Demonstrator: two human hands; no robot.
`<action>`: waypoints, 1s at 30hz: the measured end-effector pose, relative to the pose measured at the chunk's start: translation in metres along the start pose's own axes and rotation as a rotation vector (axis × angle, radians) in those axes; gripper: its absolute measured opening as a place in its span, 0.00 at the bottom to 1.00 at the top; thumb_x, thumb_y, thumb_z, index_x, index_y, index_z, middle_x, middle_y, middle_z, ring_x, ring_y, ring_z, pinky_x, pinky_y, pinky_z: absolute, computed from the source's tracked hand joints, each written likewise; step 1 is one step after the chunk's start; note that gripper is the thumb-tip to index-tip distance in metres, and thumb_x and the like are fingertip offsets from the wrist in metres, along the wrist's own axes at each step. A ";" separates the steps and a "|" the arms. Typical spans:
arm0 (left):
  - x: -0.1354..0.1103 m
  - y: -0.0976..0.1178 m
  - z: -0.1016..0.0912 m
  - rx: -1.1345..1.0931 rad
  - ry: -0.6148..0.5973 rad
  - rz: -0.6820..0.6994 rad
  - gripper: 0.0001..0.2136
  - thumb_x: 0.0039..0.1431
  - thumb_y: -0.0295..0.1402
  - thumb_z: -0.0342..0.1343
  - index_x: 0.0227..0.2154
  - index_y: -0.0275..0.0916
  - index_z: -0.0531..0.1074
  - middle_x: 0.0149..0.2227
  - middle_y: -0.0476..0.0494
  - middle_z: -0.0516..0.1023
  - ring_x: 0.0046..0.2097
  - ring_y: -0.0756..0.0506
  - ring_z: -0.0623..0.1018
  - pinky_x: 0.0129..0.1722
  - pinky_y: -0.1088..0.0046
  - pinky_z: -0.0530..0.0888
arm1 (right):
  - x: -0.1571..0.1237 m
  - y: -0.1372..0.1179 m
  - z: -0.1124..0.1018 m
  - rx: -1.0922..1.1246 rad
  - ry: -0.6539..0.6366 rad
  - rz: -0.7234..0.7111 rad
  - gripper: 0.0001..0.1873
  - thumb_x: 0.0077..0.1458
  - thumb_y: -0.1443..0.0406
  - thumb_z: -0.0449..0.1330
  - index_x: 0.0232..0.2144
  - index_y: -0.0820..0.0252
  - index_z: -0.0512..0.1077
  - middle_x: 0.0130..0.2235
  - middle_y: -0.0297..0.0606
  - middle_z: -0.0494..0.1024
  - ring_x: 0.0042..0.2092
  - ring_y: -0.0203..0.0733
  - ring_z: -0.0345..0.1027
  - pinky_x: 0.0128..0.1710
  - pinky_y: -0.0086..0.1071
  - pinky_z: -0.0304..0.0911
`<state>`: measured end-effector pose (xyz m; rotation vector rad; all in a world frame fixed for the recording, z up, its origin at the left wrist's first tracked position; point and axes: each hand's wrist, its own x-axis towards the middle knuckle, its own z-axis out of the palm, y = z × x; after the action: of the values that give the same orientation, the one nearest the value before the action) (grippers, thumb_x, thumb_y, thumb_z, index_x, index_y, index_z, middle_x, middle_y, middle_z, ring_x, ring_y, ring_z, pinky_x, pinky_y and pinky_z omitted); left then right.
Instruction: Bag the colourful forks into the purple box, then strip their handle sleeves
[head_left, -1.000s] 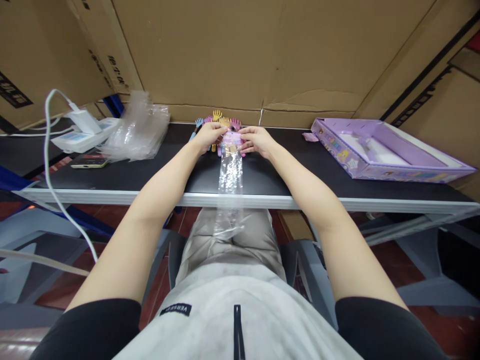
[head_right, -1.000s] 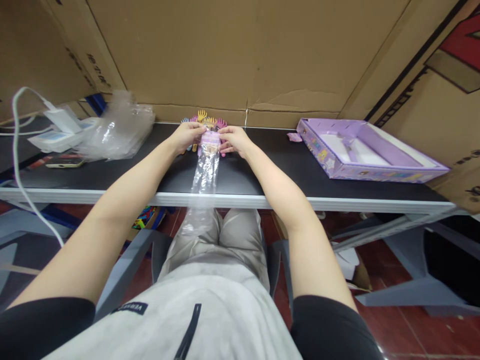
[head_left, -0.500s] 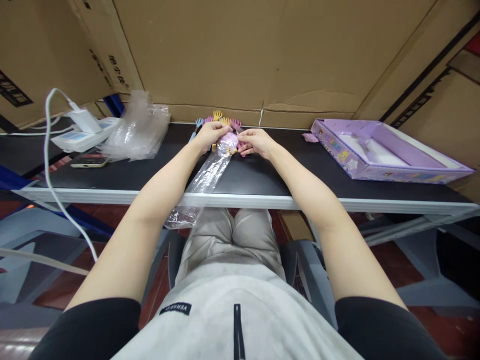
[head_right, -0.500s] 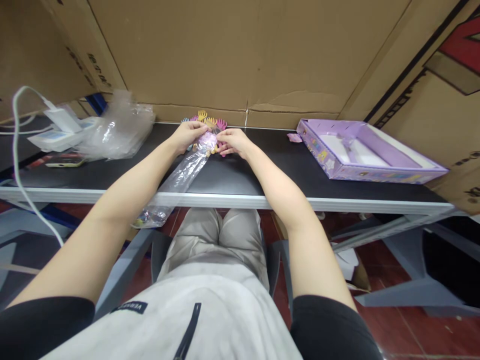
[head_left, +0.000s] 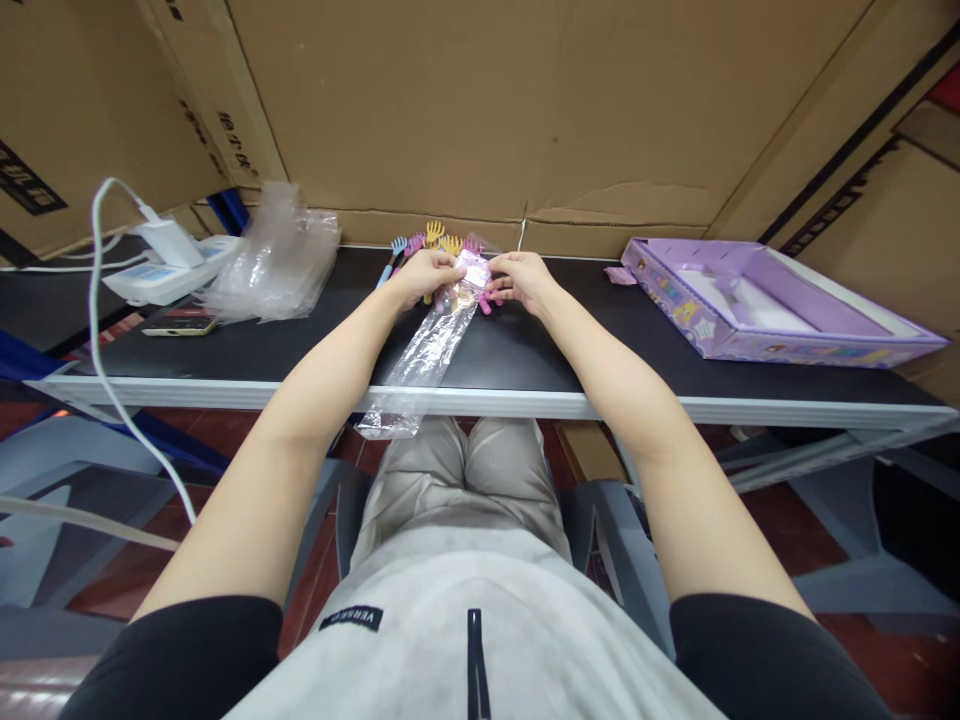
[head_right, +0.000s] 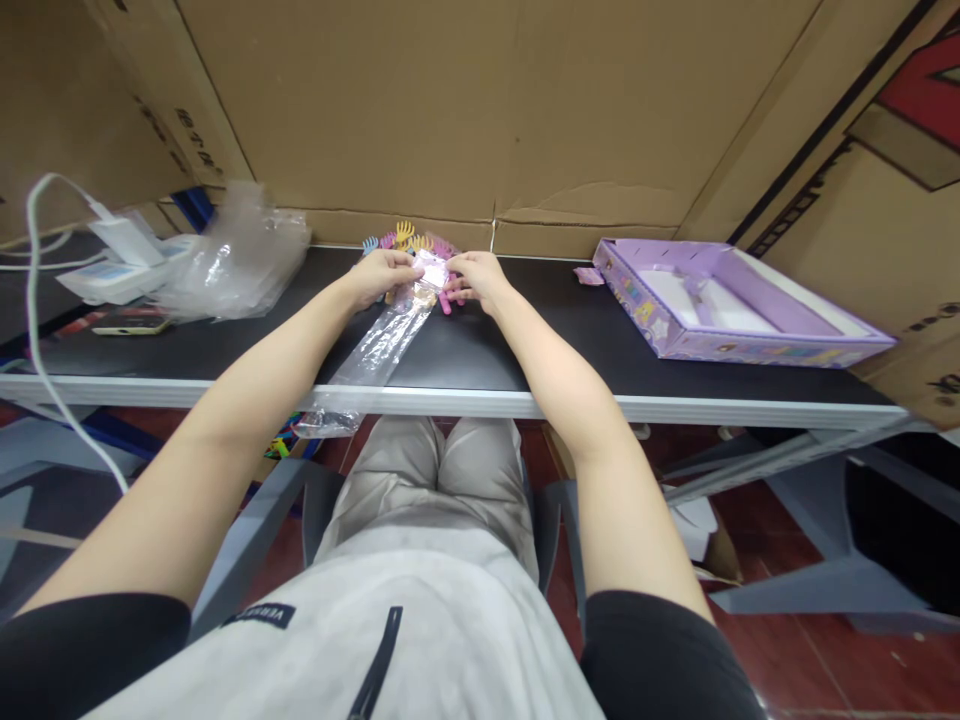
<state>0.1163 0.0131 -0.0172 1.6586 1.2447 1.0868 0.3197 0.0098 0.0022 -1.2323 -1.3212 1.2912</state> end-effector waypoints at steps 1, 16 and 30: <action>0.000 0.001 0.000 -0.003 -0.007 0.002 0.14 0.64 0.30 0.73 0.26 0.40 0.74 0.20 0.52 0.72 0.22 0.51 0.70 0.28 0.73 0.68 | -0.001 0.000 0.000 0.005 0.005 0.003 0.14 0.69 0.75 0.66 0.34 0.56 0.69 0.25 0.32 0.77 0.26 0.35 0.76 0.28 0.23 0.74; 0.005 -0.001 0.002 -0.069 0.032 0.024 0.10 0.58 0.20 0.71 0.31 0.38 0.76 0.20 0.54 0.75 0.23 0.53 0.71 0.27 0.79 0.68 | -0.001 -0.001 0.003 0.147 0.047 -0.019 0.13 0.68 0.77 0.65 0.34 0.57 0.70 0.26 0.32 0.76 0.24 0.34 0.72 0.27 0.24 0.73; 0.010 -0.006 0.002 -0.018 0.089 0.059 0.06 0.61 0.23 0.65 0.40 0.38 0.78 0.27 0.49 0.80 0.29 0.47 0.81 0.32 0.75 0.76 | -0.003 -0.004 0.003 0.130 0.003 0.018 0.11 0.74 0.72 0.63 0.36 0.58 0.71 0.27 0.32 0.77 0.24 0.33 0.72 0.26 0.24 0.73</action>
<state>0.1178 0.0240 -0.0219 1.6578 1.2453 1.2157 0.3172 0.0068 0.0061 -1.1573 -1.2071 1.3652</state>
